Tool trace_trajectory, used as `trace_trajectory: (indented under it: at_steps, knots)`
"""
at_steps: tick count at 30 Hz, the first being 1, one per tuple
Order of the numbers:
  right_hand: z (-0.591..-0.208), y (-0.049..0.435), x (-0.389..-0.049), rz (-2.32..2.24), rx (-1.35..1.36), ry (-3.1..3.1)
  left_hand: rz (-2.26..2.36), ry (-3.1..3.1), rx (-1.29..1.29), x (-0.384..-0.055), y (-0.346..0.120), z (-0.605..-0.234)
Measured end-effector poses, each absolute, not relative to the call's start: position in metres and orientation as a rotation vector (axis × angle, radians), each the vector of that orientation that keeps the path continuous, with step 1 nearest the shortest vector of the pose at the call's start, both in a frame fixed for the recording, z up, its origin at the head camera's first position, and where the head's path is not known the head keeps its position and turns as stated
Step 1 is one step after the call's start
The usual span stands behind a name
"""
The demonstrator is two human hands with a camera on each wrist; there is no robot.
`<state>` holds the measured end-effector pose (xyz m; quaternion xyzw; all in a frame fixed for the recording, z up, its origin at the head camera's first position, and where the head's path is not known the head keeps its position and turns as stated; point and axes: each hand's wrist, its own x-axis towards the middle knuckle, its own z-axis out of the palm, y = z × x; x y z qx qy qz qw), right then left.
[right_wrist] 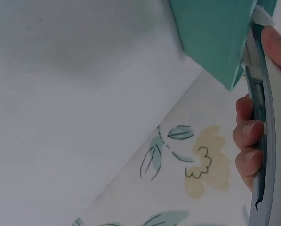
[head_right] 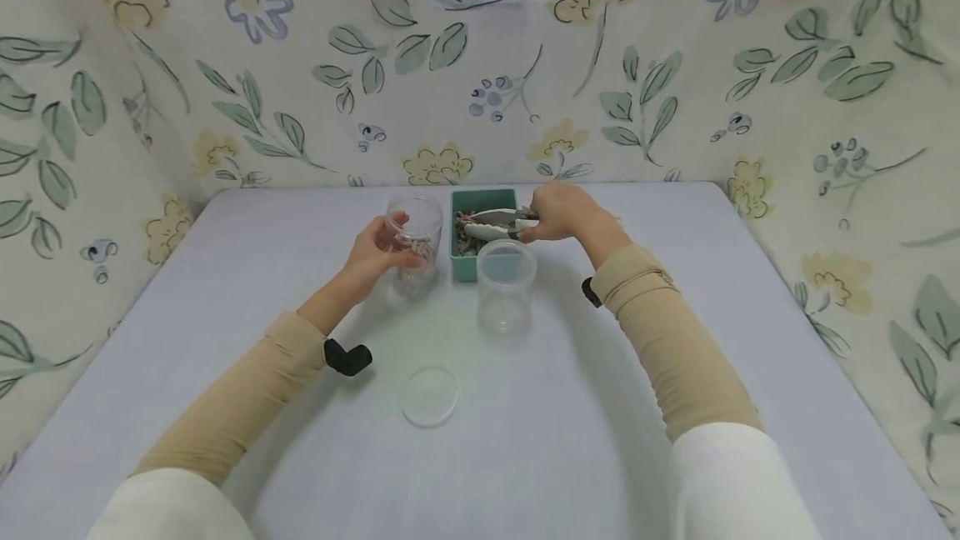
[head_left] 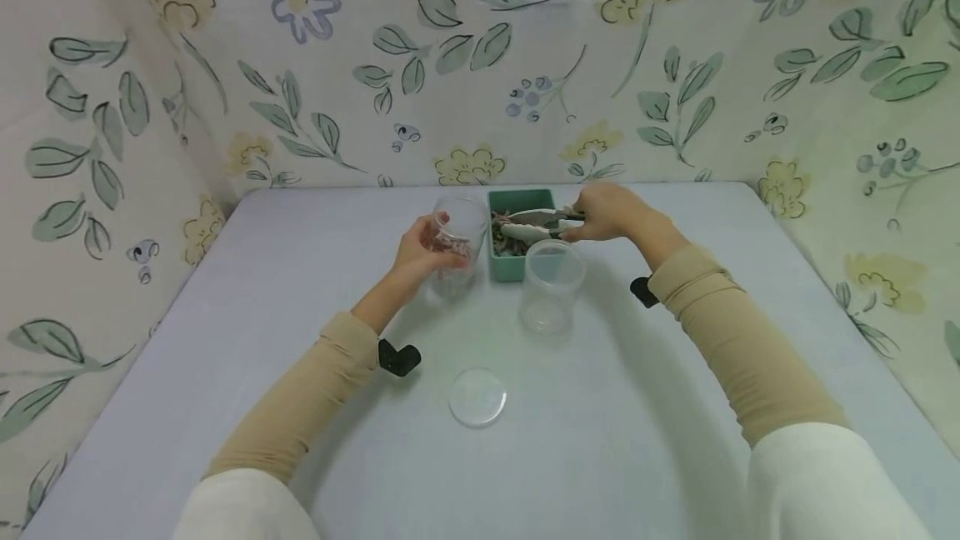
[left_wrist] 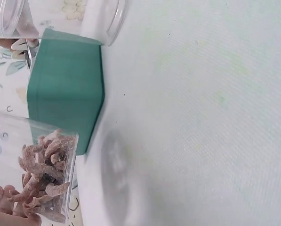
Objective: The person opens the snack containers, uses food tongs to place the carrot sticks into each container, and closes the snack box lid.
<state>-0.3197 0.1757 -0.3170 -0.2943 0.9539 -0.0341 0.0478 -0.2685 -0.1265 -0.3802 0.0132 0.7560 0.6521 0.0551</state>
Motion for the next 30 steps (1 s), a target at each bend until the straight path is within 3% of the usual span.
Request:
trace_trajectory:
  at_steps: [16,23,30]
  knots:
    - [-0.274,0.214,-0.295,-0.692,-0.7,2.969,1.788,2.493,-0.123,-0.28,-0.112,-0.362]
    - [-0.258,0.204,-0.284,-0.804,-0.857,2.936,1.809,2.52,-0.127,-0.28,-0.103,-0.36]
    - [-0.256,0.189,-0.277,-0.829,-1.02,2.847,1.973,2.391,0.043,-0.276,-0.102,-0.363]
